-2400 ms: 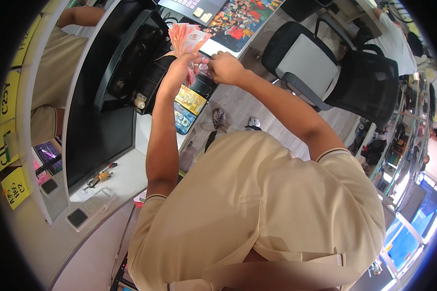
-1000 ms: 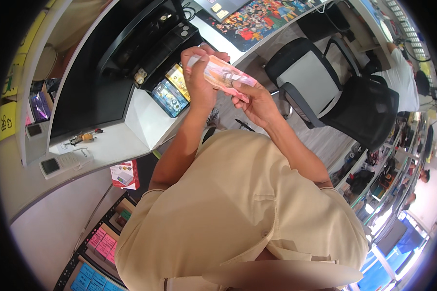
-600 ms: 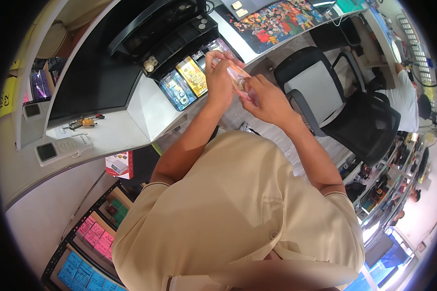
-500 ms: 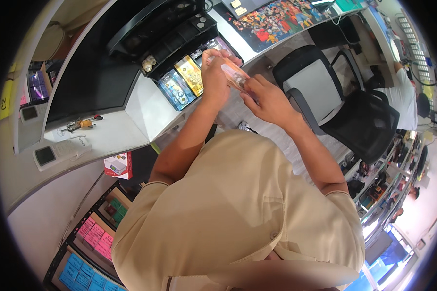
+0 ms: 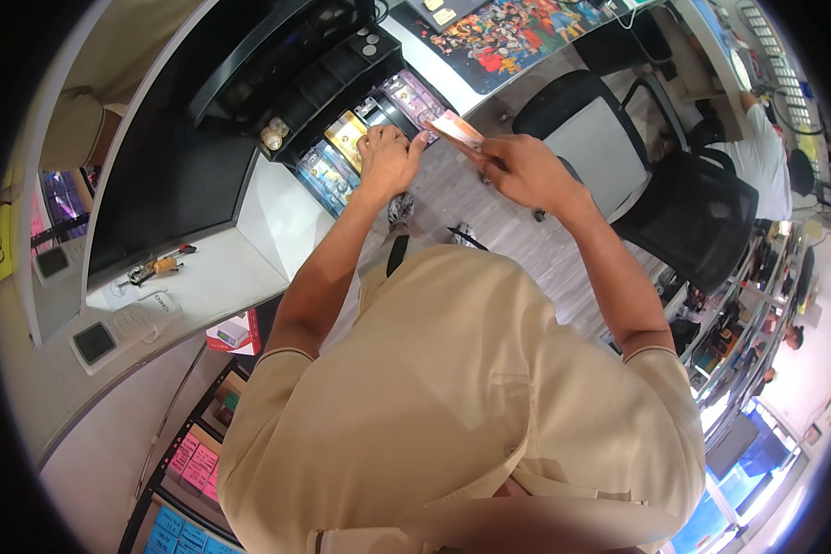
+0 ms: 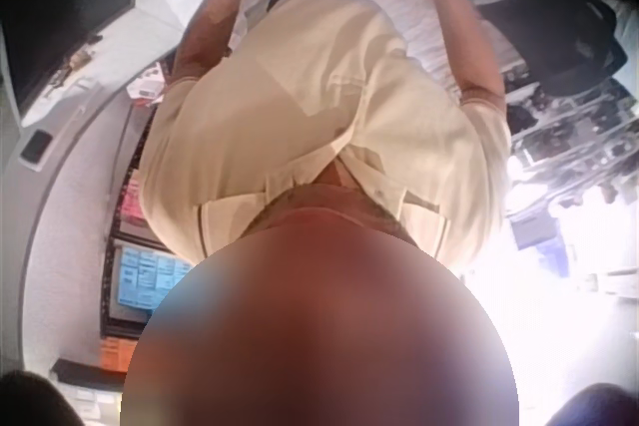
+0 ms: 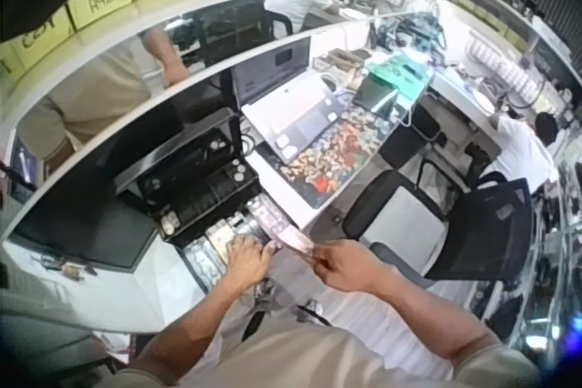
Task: The person receives a stack of banknotes from a cashier, counts them by denomination, and places them into a cash drawer. The person then retrieves additional notes from the drawer, counts them, and returns them to the drawer.
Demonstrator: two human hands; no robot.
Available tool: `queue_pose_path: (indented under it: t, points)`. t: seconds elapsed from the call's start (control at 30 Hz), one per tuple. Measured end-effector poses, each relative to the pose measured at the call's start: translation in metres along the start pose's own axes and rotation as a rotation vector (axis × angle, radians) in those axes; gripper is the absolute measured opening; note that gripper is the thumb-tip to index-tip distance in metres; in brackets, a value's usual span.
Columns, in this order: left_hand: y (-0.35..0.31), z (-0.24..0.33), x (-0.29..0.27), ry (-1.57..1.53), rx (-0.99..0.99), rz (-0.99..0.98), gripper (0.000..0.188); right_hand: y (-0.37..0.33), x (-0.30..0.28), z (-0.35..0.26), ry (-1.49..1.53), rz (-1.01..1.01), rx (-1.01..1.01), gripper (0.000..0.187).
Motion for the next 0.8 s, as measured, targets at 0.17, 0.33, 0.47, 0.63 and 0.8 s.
queue_pose_path:
  t: [0.17,0.33,0.47,0.63,0.8]
  points:
    - [0.015,-0.017,-0.053,-0.299,-0.009,0.124,0.062,0.037,0.036,0.005,-0.064,-0.098,-0.041,0.025]
    - [0.032,-0.039,-0.103,-0.667,-0.155,0.134,0.061,0.12,0.104,-0.006,-0.199,-0.061,-0.085,0.027]
    - [0.028,-0.031,-0.103,-0.634,-0.177,0.053,0.063,0.145,0.133,-0.005,-0.253,0.026,-0.143,0.026]
    - [0.022,-0.026,-0.091,-0.55,-0.101,-0.018,0.055,0.127,0.144,-0.004,-0.296,0.118,-0.14,0.035]
    - [0.019,-0.027,-0.08,-0.517,-0.03,-0.05,0.053,0.1,0.133,-0.01,-0.31,0.273,-0.104,0.046]
Point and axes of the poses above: each hand's wrist, its own y-axis towards the middle knuckle, its own x-axis out of the palm, z = x × y, the point moved 8 cm from there along y, towards the middle knuckle, and after that the axes turned 1 degree about z, right-handed, at the moved point
